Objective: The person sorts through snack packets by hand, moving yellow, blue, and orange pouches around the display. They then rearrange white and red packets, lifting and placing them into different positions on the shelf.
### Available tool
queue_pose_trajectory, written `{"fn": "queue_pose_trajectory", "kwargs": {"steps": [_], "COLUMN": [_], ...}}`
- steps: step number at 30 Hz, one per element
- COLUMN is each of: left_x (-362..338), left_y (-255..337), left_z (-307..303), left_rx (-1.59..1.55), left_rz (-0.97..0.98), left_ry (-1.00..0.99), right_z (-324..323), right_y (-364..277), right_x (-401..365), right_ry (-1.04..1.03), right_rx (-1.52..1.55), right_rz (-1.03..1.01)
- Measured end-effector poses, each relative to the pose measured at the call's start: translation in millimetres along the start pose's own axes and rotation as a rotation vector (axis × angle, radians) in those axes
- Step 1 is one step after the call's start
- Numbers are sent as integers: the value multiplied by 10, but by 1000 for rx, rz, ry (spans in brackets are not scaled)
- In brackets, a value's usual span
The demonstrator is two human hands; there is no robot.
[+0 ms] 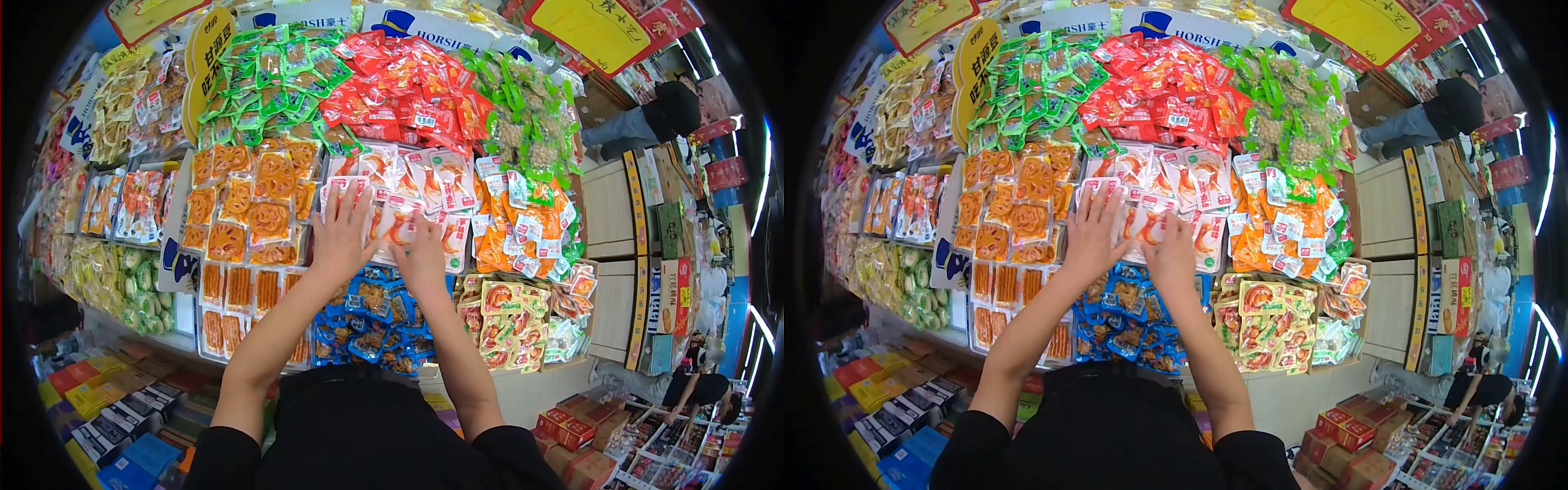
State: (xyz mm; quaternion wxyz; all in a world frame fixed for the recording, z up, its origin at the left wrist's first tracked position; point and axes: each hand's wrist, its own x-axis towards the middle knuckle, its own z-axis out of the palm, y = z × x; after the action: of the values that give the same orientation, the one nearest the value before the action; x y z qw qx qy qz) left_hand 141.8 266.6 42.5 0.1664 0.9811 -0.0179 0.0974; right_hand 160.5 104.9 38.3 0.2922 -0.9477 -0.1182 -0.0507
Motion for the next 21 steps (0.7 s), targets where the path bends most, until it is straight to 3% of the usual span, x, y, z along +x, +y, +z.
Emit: {"fn": "queue_pose_trajectory", "kwargs": {"steps": [2, 4, 7, 9, 13, 16, 21], "left_x": [0, 14, 12, 8, -7, -5, -11], "left_y": [-22, -39, -34, -35, -3, -8, -19], "left_z": [33, 55, 51, 44, 24, 41, 59], "left_rx": [12, 20, -12, 13, 19, 32, 16], "left_rz": [9, 22, 12, 18, 1, 3, -4], "left_ry": [14, 30, 40, 21, -16, -12, 9], "right_z": [94, 205, 145, -19, -193, -135, -263], "right_y": [-124, -81, 15, 119, 373, 449, 357], "right_x": [29, 40, 63, 67, -25, -74, 43], "right_ry": [-133, -84, -186, -9, 48, 172, 74], "right_rx": [87, 89, 187, -28, -281, -427, -170], "right_rz": [83, 18, -13, -21, 129, 112, 266]}}
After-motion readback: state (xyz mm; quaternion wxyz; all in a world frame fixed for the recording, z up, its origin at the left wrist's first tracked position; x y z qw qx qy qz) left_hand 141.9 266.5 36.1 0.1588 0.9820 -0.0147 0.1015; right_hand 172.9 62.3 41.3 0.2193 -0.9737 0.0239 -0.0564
